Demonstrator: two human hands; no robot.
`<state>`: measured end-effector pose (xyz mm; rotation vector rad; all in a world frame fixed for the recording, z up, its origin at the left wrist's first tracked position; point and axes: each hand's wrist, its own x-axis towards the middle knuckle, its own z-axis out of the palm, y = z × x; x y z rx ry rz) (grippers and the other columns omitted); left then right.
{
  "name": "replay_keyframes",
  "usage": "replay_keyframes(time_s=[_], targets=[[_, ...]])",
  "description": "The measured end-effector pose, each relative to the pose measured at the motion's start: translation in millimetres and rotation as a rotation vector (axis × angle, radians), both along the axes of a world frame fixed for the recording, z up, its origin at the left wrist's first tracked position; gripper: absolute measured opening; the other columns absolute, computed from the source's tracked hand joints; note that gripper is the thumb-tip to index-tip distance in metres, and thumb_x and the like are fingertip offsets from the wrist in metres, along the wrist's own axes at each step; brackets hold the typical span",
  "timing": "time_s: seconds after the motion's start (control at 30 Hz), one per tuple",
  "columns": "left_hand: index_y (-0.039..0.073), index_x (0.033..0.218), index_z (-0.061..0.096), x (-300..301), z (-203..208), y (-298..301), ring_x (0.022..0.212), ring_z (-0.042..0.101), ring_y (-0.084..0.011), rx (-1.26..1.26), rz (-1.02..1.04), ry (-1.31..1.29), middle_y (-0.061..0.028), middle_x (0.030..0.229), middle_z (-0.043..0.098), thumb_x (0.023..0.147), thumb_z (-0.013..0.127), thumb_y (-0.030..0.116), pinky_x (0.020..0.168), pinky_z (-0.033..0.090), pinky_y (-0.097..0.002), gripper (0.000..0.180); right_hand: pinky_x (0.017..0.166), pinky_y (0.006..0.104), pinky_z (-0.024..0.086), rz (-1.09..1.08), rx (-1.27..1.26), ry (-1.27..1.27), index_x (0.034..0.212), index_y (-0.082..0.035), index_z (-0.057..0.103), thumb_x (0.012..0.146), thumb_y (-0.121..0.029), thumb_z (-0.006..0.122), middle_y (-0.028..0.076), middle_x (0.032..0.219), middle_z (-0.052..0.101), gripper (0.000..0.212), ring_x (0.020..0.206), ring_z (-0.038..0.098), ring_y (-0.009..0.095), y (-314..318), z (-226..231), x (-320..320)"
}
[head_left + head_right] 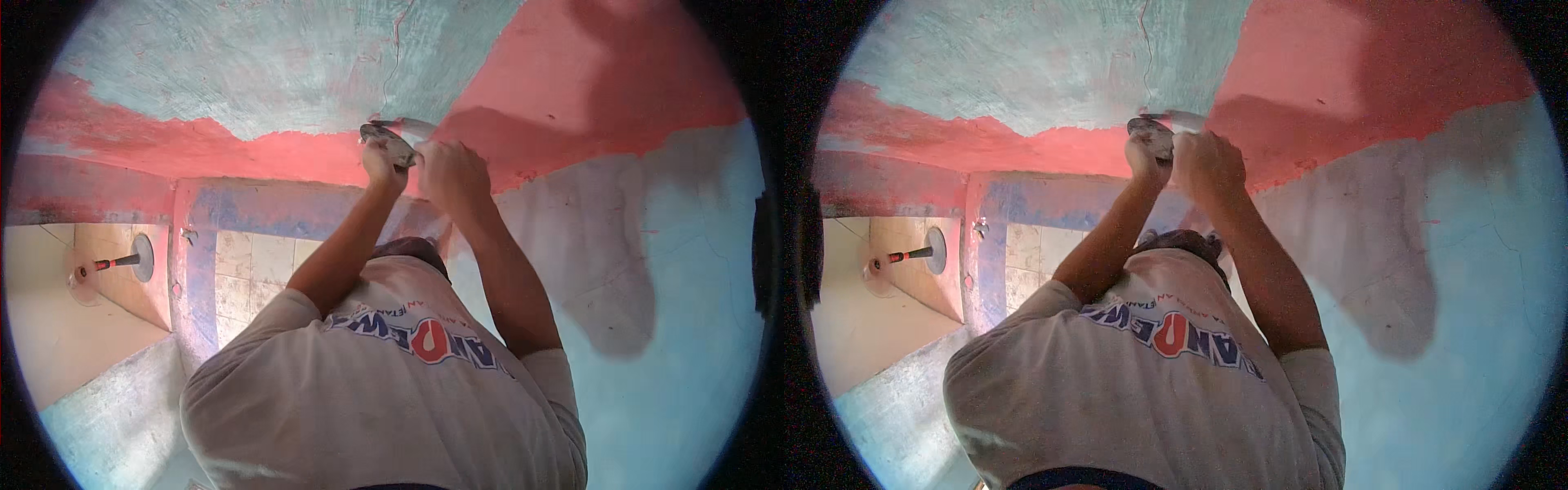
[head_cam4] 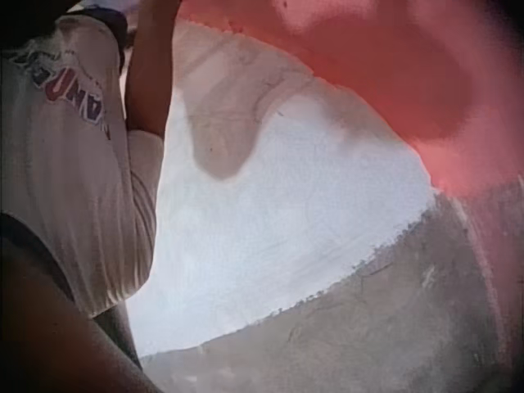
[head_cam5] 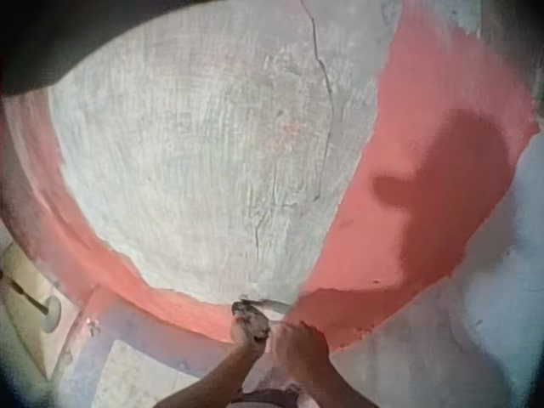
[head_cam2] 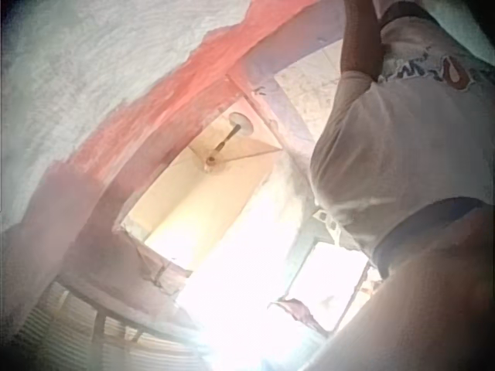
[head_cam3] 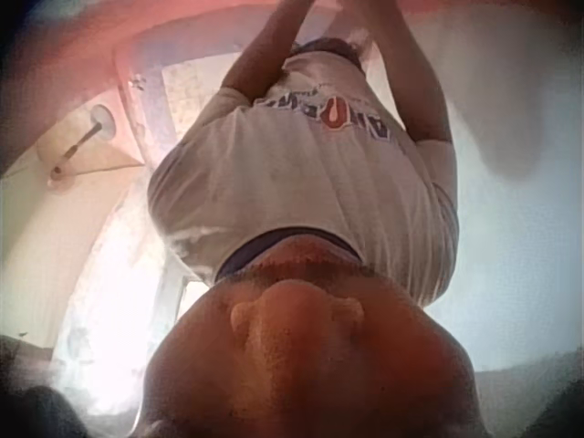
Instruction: The person scrapes old paint or plaster from a room wall using a scraper tool.
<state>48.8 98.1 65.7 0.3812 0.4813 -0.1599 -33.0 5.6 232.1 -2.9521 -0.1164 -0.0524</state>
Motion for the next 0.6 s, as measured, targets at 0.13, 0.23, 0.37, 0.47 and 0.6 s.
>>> replay_keyframes(time_s=[0.13, 0.23, 0.37, 0.47, 0.6], targets=[[0.005, 0.1, 0.05, -6, 13, 4, 0.078, 0.059, -0.0273, -0.008, -0.053, -0.112, -0.01, 0.088, 0.055, 0.081, 0.04, 0.017, 0.061, 0.051, -0.0423, 0.025, 0.072, 0.0461, 0.051, 0.0, -0.031, 0.068, 0.088, -0.008, 0.065, 0.087, -0.021, 0.053, 0.013, 0.078, 0.066, 0.017, 0.082, 0.064, 0.033, 1, -4, -2], [0.004, 0.107, 0.053, -24, 28, -3, 0.09, 0.058, -0.0286, 0.013, -0.029, 0.015, -0.0104, 0.093, 0.057, 0.078, 0.043, 0.014, 0.081, 0.05, -0.0426, 0.033, 0.072, 0.0455, 0.051, -0.002, -0.015, -0.022, 0.086, -0.009, 0.065, 0.087, -0.023, 0.053, 0.014, 0.077, 0.065, 0.018, 0.081, 0.064, 0.034, -5, -9, -1], [0.005, 0.11, 0.053, -5, 6, 1, 0.086, 0.059, -0.0276, -0.056, -0.052, -0.159, -0.0102, 0.095, 0.057, 0.081, 0.04, 0.017, 0.076, 0.05, -0.0402, 0.034, 0.067, 0.0457, 0.055, 0.041, 0.025, -0.101, 0.081, -0.007, 0.062, 0.08, -0.017, 0.059, 0.015, 0.075, 0.065, 0.01, 0.075, 0.067, 0.035, -5, 19, -11], [0.006, 0.1, 0.053, -13, 42, -14, 0.082, 0.059, -0.0262, 0.024, -0.006, -0.052, -0.01, 0.092, 0.058, 0.082, 0.041, 0.017, 0.07, 0.05, -0.0384, 0.024, 0.075, 0.0477, 0.049, -0.032, -0.023, -0.015, 0.084, -0.01, 0.066, 0.088, -0.026, 0.052, 0.014, 0.079, 0.065, 0.022, 0.081, 0.063, 0.035, -13, -4, 2], [0.007, 0.093, 0.049, 0, 16, -5, 0.077, 0.057, -0.0249, 0.06, -0.119, -0.095, -0.0076, 0.086, 0.054, 0.084, 0.041, 0.02, 0.062, 0.049, -0.043, 0.018, 0.074, 0.0483, 0.049, -0.018, -0.017, -0.007, 0.088, -0.01, 0.067, 0.087, -0.026, 0.054, 0.015, 0.081, 0.065, 0.021, 0.084, 0.062, 0.036, -16, 11, 4]])
